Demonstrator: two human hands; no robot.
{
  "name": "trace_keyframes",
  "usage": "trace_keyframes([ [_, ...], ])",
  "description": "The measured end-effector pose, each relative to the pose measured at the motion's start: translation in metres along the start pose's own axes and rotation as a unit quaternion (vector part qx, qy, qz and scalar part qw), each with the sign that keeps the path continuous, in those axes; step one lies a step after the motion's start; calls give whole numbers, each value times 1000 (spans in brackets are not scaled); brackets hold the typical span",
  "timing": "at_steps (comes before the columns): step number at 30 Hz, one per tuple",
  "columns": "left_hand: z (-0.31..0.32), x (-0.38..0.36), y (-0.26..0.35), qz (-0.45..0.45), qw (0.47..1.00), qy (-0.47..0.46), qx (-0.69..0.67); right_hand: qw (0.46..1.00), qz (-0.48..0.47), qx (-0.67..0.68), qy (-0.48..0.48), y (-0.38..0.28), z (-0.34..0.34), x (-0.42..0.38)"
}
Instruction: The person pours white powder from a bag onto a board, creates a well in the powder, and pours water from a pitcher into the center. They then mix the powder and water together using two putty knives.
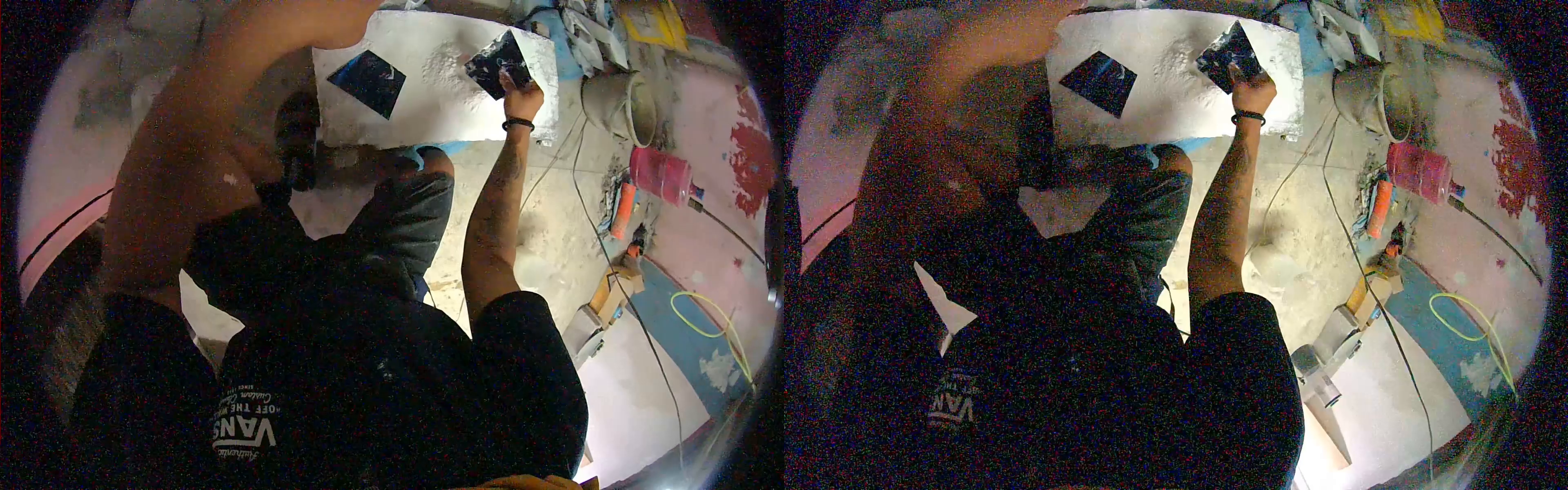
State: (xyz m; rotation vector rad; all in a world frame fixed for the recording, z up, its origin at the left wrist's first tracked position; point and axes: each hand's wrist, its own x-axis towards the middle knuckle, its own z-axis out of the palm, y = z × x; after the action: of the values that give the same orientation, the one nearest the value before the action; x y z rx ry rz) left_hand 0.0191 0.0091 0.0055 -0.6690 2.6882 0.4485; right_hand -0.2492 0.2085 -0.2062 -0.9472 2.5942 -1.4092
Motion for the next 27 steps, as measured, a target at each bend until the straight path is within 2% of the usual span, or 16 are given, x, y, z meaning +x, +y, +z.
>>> trace_keyframes([
  [2,-18,-12,10,-23,999,-34,3,996,-3,-77,-49,-2,-9,1],
  [3,-24,-17,15,-43,997,-66,7,998,-36,-26,-54,0,-12,1],
  [4,-24,-18,15,-45,997,-68,7,998,23,1,-61,0,-18,-1],
  [7,-28,-19,19,-53,996,-63,16,997,1,-17,-79,4,-27,-1],
  [9,-33,-22,26,-79,993,-82,7,992,24,66,-102,3,-28,-4],
  [10,-34,-22,27,-78,993,-83,7,992,25,66,-101,0,-29,-6],
  [12,-37,-23,29,-81,993,-82,13,992,-4,-32,-125,-8,-30,-6],
  [13,-37,-23,29,-81,993,-82,13,990,-37,-1,-139,2,-25,-4],
  [14,-37,-23,30,-88,993,-79,6,990,-37,0,-139,6,-23,-3],
  [16,-32,-22,29,-94,993,-75,-2,985,-57,-107,-124,1,-17,-4],
  [18,-29,-18,25,-69,994,-83,9,988,-58,-61,-127,14,-8,0],
  [20,-28,-17,23,-61,995,-82,10,979,-74,-158,-110,11,-5,3],
  [23,-25,-14,19,-50,995,-82,8,970,-99,-204,-86,12,-3,9],
  [24,-24,-14,19,-47,995,-85,4,970,-98,-204,-87,10,-4,10],
  [27,-26,-15,21,-64,995,-80,17,992,-35,-87,-81,6,-11,10],
])
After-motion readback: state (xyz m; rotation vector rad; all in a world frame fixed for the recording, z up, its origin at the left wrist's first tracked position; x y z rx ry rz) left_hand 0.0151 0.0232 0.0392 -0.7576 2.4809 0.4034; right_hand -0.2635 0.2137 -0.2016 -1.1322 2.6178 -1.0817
